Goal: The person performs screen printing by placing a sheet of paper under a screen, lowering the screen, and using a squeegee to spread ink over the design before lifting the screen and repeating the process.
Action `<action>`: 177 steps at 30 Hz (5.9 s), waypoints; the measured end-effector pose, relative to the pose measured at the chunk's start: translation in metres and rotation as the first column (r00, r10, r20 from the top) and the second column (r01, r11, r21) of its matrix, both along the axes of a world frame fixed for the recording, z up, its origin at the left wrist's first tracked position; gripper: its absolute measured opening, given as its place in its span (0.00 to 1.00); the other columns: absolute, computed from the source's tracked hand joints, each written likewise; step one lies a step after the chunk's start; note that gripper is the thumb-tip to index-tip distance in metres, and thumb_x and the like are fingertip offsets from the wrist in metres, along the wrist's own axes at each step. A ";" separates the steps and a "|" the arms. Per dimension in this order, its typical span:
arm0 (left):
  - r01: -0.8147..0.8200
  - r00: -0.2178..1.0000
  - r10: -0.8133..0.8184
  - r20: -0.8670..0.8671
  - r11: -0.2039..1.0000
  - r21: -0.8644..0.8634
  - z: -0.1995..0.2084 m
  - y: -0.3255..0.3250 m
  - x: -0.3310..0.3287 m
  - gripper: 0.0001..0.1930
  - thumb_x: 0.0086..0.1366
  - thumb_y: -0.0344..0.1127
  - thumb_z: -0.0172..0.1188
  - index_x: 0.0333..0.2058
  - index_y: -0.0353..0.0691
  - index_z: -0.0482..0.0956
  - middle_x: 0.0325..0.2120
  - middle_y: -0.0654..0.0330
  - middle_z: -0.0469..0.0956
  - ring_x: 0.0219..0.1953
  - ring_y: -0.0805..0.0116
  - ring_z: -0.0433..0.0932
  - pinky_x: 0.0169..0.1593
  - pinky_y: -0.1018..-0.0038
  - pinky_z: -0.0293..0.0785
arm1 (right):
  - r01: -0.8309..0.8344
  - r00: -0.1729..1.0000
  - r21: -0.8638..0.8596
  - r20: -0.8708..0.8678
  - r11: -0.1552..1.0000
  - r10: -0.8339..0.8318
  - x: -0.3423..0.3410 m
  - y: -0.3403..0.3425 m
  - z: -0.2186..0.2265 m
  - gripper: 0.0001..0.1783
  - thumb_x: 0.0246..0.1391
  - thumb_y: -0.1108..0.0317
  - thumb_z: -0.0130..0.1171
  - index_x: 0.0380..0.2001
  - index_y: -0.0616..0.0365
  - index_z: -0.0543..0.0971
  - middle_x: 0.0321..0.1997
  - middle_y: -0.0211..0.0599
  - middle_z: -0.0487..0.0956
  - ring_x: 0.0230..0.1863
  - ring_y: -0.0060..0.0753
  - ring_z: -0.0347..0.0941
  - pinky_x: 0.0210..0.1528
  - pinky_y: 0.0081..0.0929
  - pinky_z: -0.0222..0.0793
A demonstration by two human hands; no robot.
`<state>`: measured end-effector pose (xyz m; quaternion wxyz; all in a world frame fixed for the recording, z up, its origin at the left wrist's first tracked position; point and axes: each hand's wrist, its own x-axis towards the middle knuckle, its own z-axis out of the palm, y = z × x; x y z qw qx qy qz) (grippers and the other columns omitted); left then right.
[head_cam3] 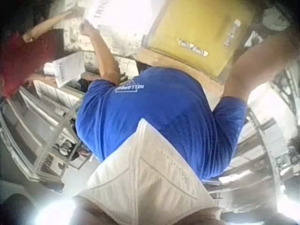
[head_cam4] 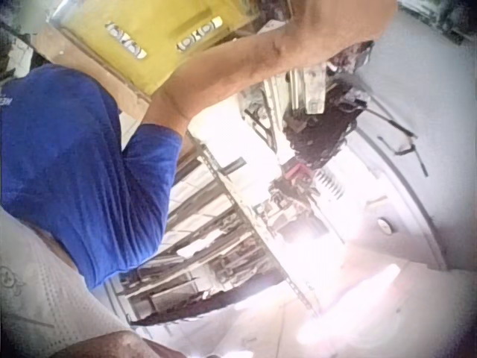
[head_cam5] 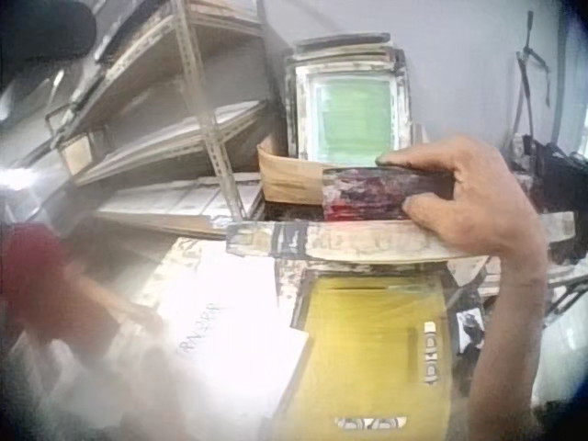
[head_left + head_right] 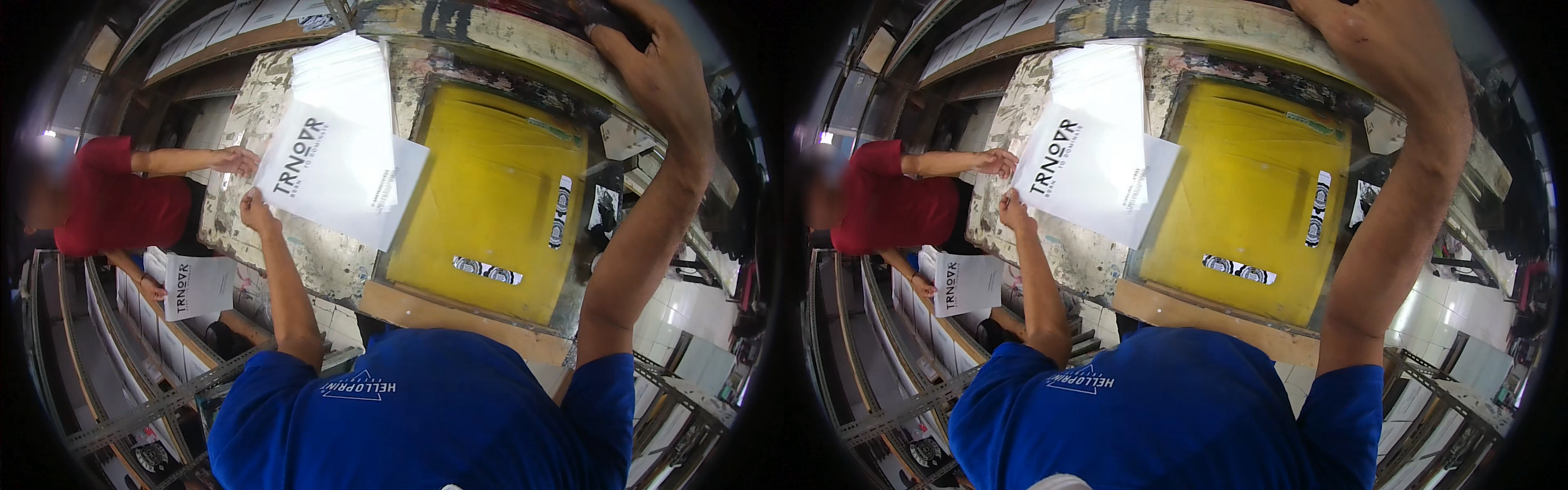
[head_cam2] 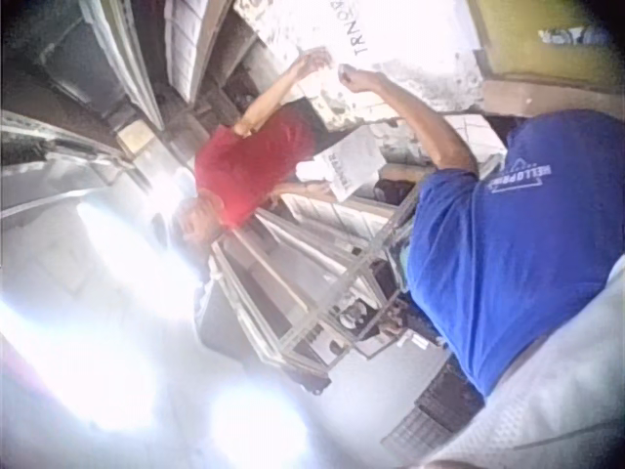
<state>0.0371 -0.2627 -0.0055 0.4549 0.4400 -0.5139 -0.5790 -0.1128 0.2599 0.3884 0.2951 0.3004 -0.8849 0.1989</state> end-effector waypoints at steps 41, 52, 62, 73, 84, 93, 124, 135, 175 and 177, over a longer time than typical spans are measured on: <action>0.875 0.069 -0.477 0.876 -0.392 -0.283 -0.015 0.343 -0.061 0.29 0.64 0.56 0.64 0.63 0.58 0.77 0.74 0.60 0.59 0.77 0.44 0.48 0.75 0.39 0.42 | -0.034 0.998 0.041 0.050 0.999 0.032 -0.014 0.012 -0.004 0.23 0.51 0.62 0.59 0.48 0.63 0.86 0.36 0.45 0.88 0.31 0.33 0.81 0.40 0.29 0.77; 0.848 0.188 -0.448 0.874 -0.375 -0.374 -0.007 0.388 -0.086 0.41 0.63 0.58 0.64 0.70 0.46 0.65 0.75 0.55 0.54 0.78 0.44 0.45 0.76 0.42 0.36 | -0.072 0.952 -0.050 0.294 0.996 0.083 -0.028 0.018 0.004 0.23 0.51 0.62 0.57 0.45 0.66 0.86 0.35 0.49 0.87 0.29 0.37 0.81 0.37 0.31 0.78; 0.794 0.570 -0.393 0.721 0.487 -0.363 -0.023 0.324 -0.083 0.16 0.62 0.40 0.70 0.42 0.36 0.82 0.46 0.48 0.81 0.49 0.50 0.79 0.54 0.57 0.71 | -0.192 0.944 -0.110 0.252 0.975 0.214 -0.011 0.019 0.015 0.20 0.52 0.64 0.60 0.45 0.66 0.86 0.35 0.50 0.87 0.30 0.38 0.82 0.40 0.31 0.78; 0.591 0.704 -0.328 0.630 0.762 -0.265 0.029 0.156 -0.056 0.26 0.59 0.30 0.74 0.56 0.35 0.78 0.50 0.44 0.81 0.51 0.51 0.80 0.54 0.62 0.75 | -0.182 0.944 -0.117 0.257 0.976 0.207 -0.010 0.020 0.014 0.20 0.54 0.64 0.60 0.46 0.66 0.86 0.35 0.48 0.88 0.30 0.34 0.82 0.38 0.29 0.79; 0.814 0.329 0.429 0.841 0.323 -0.483 -0.027 0.121 -0.043 0.40 0.68 0.57 0.62 0.71 0.44 0.63 0.72 0.42 0.57 0.75 0.38 0.51 0.71 0.43 0.54 | -0.194 0.939 -0.115 0.265 0.974 0.219 -0.008 0.021 0.015 0.21 0.52 0.64 0.59 0.45 0.68 0.86 0.35 0.49 0.88 0.30 0.35 0.82 0.38 0.31 0.78; 0.900 0.207 -0.365 0.908 -0.292 -0.323 -0.019 0.376 -0.081 0.42 0.62 0.64 0.63 0.69 0.47 0.69 0.73 0.49 0.58 0.75 0.44 0.52 0.75 0.46 0.47 | -0.210 0.937 -0.081 0.268 0.974 0.224 -0.015 0.023 0.016 0.23 0.51 0.61 0.58 0.44 0.67 0.86 0.36 0.50 0.88 0.32 0.39 0.83 0.40 0.31 0.78; 0.797 0.207 -0.767 0.607 -0.227 -0.559 0.041 0.413 -0.065 0.44 0.61 0.54 0.69 0.71 0.43 0.63 0.69 0.53 0.66 0.71 0.47 0.61 0.73 0.50 0.51 | 0.017 0.970 -0.087 0.244 0.996 0.005 -0.008 0.003 -0.009 0.22 0.48 0.66 0.58 0.45 0.64 0.87 0.36 0.50 0.87 0.31 0.41 0.82 0.38 0.32 0.78; 0.788 0.577 -0.786 -0.223 0.607 -0.102 0.131 0.302 0.021 0.60 0.42 0.26 0.84 0.72 0.27 0.54 0.61 0.47 0.73 0.57 0.62 0.77 0.59 0.69 0.77 | -0.012 0.999 0.051 0.040 0.999 0.010 0.108 0.018 -0.127 0.35 0.38 0.70 0.74 0.55 0.39 0.85 0.29 0.38 0.77 0.29 0.42 0.71 0.37 0.37 0.70; 0.869 0.494 -0.534 0.686 0.307 -0.387 -0.012 0.275 0.096 0.48 0.40 0.47 0.81 0.64 0.45 0.76 0.70 0.42 0.59 0.69 0.42 0.58 0.67 0.51 0.58 | 0.051 0.982 0.124 0.176 0.991 -0.072 -0.214 0.030 -0.376 0.39 0.41 0.61 0.70 0.63 0.33 0.78 0.55 0.40 0.81 0.58 0.43 0.73 0.57 0.51 0.58; 0.863 0.506 -0.543 0.671 0.312 -0.398 -0.013 0.275 0.096 0.48 0.40 0.48 0.81 0.64 0.45 0.76 0.70 0.42 0.59 0.69 0.42 0.58 0.67 0.52 0.59 | 0.056 0.971 0.109 0.226 0.992 -0.080 -0.230 0.034 -0.374 0.37 0.43 0.61 0.71 0.62 0.32 0.79 0.58 0.43 0.82 0.59 0.45 0.75 0.58 0.50 0.61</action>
